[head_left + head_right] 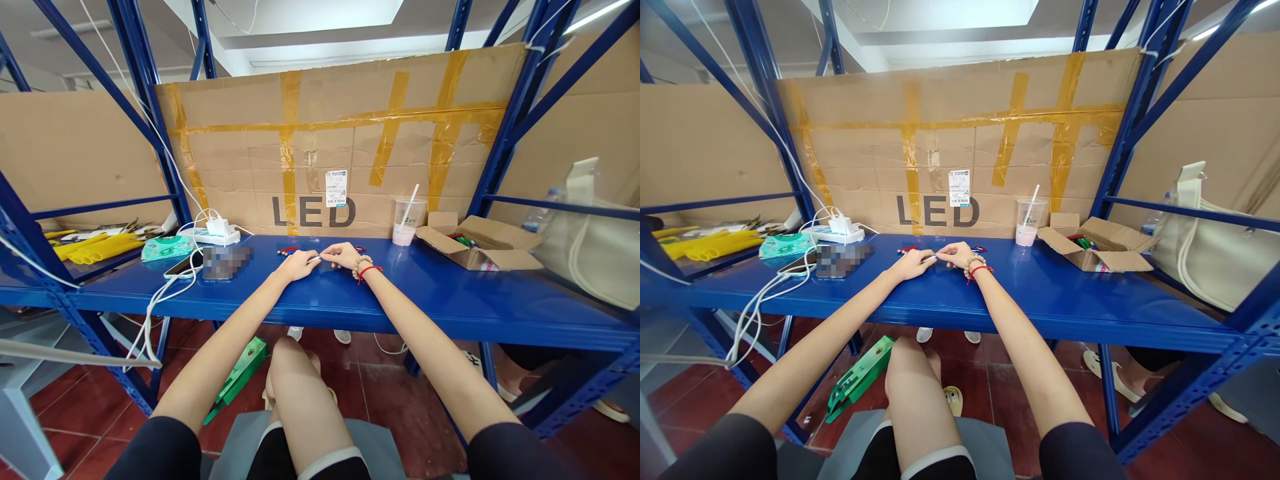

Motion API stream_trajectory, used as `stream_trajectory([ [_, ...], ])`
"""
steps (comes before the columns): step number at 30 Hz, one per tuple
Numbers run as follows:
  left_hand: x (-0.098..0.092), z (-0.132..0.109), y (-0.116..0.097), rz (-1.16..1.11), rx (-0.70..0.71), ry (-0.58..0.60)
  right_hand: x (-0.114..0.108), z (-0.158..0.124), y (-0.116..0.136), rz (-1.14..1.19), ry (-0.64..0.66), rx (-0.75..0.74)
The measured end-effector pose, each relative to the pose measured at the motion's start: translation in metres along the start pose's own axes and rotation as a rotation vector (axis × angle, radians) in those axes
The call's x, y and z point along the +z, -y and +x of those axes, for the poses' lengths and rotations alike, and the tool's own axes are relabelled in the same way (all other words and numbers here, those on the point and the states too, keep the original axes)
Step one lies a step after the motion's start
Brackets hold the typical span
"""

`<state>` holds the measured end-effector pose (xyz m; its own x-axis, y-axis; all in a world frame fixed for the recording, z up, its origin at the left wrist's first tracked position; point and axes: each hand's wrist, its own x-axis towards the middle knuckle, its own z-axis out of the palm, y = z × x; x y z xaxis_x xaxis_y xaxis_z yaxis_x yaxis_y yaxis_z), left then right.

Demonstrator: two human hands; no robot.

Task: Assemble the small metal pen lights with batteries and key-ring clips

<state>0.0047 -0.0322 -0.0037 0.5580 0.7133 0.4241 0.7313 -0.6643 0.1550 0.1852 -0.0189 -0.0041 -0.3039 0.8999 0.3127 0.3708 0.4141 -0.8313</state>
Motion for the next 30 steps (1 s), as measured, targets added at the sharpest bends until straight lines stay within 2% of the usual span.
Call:
stream_trajectory([
  [21, -0.0026, -0.0014, -0.0043, -0.115, -0.046, -0.039, 0.0012, 0.0047, 0.0043, 0.172, -0.045, 0.017],
  [30, 0.0005, -0.0001, -0.005, -0.263, 0.03, -0.112, -0.0007, 0.0055, 0.0052, 0.267, -0.059, 0.098],
])
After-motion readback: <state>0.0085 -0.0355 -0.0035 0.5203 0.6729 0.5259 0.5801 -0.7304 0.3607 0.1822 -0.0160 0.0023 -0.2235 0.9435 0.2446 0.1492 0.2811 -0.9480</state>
